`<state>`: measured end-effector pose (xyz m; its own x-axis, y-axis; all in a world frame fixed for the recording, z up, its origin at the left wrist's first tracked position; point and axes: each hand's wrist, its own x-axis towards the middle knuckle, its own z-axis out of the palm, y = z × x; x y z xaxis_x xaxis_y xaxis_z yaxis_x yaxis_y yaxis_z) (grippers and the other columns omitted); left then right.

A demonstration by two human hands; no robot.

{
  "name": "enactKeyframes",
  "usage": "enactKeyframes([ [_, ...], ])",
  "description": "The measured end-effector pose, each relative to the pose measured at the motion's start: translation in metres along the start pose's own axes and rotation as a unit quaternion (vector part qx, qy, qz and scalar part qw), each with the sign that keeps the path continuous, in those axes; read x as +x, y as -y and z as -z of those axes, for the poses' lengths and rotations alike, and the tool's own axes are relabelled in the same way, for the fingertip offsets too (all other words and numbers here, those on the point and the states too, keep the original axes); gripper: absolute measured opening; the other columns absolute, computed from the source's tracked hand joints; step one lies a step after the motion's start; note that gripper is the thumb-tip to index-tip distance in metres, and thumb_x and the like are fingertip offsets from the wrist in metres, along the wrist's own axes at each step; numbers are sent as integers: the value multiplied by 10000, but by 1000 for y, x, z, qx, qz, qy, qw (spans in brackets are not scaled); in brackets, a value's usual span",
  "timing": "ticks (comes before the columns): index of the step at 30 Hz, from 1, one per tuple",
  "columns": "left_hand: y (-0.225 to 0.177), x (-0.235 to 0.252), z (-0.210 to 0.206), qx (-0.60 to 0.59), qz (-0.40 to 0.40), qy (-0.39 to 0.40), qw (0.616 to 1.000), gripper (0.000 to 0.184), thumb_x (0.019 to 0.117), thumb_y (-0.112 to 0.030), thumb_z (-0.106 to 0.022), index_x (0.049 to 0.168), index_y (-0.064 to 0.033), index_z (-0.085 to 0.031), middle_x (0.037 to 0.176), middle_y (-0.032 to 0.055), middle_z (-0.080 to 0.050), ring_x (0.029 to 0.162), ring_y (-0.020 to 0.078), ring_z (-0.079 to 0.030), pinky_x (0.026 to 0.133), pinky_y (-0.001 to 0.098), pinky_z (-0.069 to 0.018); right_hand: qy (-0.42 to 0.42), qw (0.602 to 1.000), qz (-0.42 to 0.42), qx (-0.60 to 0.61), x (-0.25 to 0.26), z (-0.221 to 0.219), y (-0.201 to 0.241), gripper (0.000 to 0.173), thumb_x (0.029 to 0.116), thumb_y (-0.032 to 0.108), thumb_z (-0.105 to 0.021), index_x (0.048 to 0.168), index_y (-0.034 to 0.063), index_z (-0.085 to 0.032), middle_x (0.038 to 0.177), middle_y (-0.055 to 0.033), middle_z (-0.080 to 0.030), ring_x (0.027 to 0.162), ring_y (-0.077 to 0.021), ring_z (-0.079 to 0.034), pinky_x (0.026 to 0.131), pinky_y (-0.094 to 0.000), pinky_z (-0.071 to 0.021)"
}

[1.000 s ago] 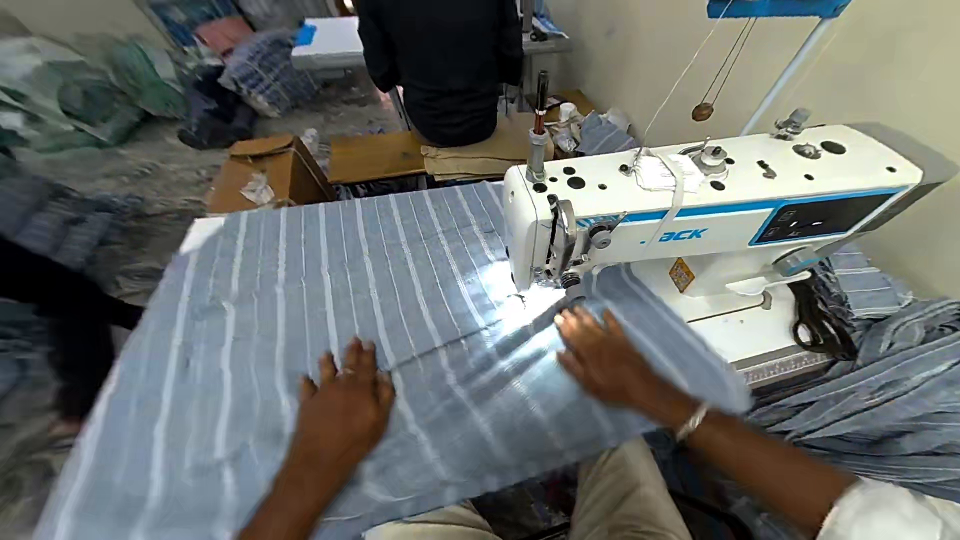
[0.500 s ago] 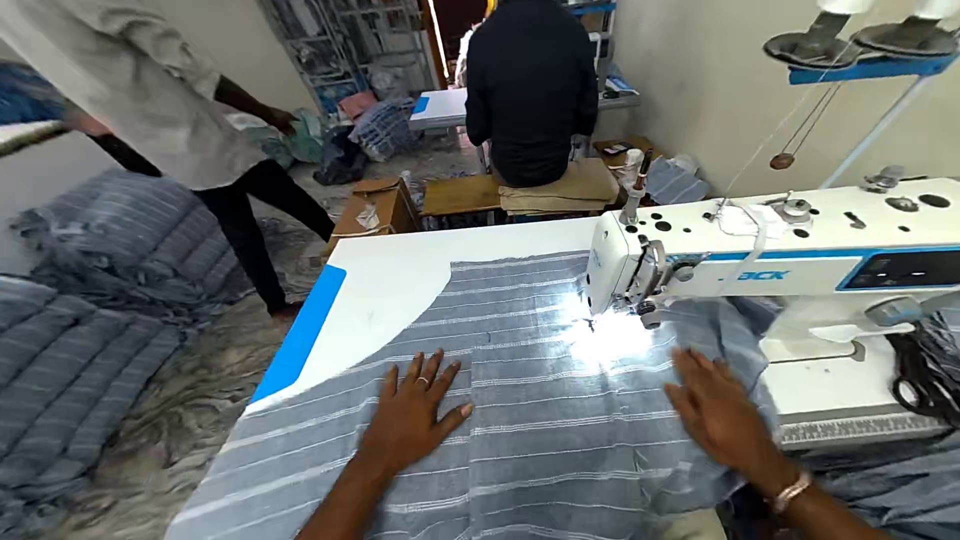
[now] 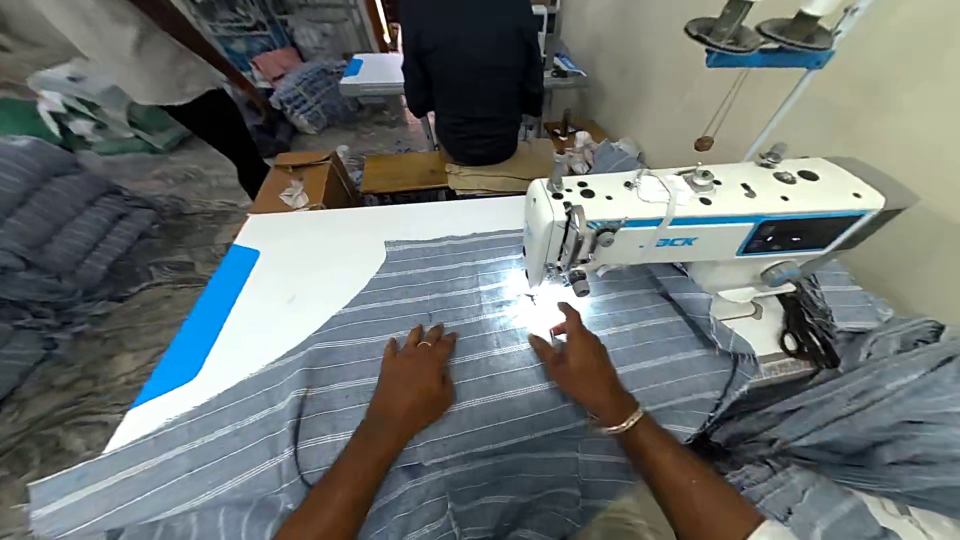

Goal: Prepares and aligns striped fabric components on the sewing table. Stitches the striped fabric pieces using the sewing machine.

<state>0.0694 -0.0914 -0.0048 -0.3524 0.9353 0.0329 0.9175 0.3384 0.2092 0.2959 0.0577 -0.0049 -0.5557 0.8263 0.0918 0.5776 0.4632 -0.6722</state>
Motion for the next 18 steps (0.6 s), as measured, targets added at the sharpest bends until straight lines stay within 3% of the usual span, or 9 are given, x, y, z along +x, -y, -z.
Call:
enactKeyframes([
  [1, 1, 0, -8, 23, 5, 21, 999, 599, 929, -134, -616, 1519, -142, -516, 1625, 121, -415, 1516, 410, -331, 1146, 747, -264, -6, 1000, -10, 7, -8, -7, 4, 720, 998, 478, -631, 1538, 65, -396, 1086, -155, -700, 851, -307, -707, 743, -542, -600],
  [3, 18, -1, -23, 24, -19, -15, 999, 577, 939, -106, -538, 1516, -118, -519, 1618, 126, -428, 1518, 390, -342, 1165, 743, -239, -14, 999, -34, 29, -32, -13, 1, 631, 994, 481, -635, 1449, 68, -494, 978, -132, -696, 774, -272, -689, 688, -509, -599],
  [6, 24, -1, -29, 19, -29, -43, 998, 526, 970, -140, -434, 1480, -94, -554, 1582, 136, -476, 1506, 375, -371, 1193, 697, -238, -31, 996, -47, 66, -72, -20, -15, 426, 1002, 456, -626, 1215, 87, -648, 874, -33, -695, 728, -149, -676, 668, -379, -599],
  [8, 20, -6, -28, 38, -5, -50, 998, 516, 1026, -254, -356, 1469, -97, -569, 1563, 122, -505, 1490, 375, -401, 1187, 713, -227, -32, 991, -50, 117, -86, -22, -18, 336, 1033, 428, -582, 1084, 112, -686, 763, 21, -664, 628, -86, -628, 586, -295, -561],
  [10, 14, -12, -26, 37, 26, -56, 997, 604, 1083, -454, -278, 1494, -105, -550, 1573, 105, -501, 1485, 406, -399, 1161, 776, -188, -28, 988, -55, 139, -89, -23, -22, 333, 1060, 391, -530, 962, 111, -682, 641, 30, -557, 532, -88, -526, 515, -282, -475],
  [12, 14, -18, -28, 31, 45, -55, 997, 743, 1046, -629, -251, 1535, -130, -506, 1606, 81, -462, 1503, 422, -362, 1136, 814, -164, -2, 993, -61, 101, -89, -22, -29, 394, 1071, 398, -486, 847, 115, -644, 586, 21, -493, 501, -108, -491, 492, -298, -439],
  [14, 18, -20, -30, 23, 51, -53, 997, 798, 1019, -692, -238, 1551, -152, -487, 1623, 65, -438, 1519, 415, -333, 1133, 813, -163, 29, 997, -66, -7, -89, -15, -32, 480, 1060, 458, -451, 750, 131, -618, 566, -1, -498, 520, -149, -533, 499, -350, -451],
  [16, 23, -17, -31, 19, 49, -52, 997, 787, 1018, -683, -234, 1555, -164, -482, 1630, 57, -428, 1525, 405, -324, 1135, 809, -163, 40, 990, -68, -120, -90, -7, -30, 494, 1038, 522, -457, 786, 143, -650, 632, -23, -586, 622, -198, -637, 561, -424, -523],
  [18, 27, -9, -30, 16, 45, -51, 998, 783, 1023, -676, -236, 1556, -156, -477, 1631, 65, -425, 1523, 413, -324, 1133, 813, -160, -19, 987, 0, -157, -92, -7, -36, 338, 1017, 458, -562, 927, 177, -727, 777, 11, -680, 761, -182, -687, 674, -422, -583],
])
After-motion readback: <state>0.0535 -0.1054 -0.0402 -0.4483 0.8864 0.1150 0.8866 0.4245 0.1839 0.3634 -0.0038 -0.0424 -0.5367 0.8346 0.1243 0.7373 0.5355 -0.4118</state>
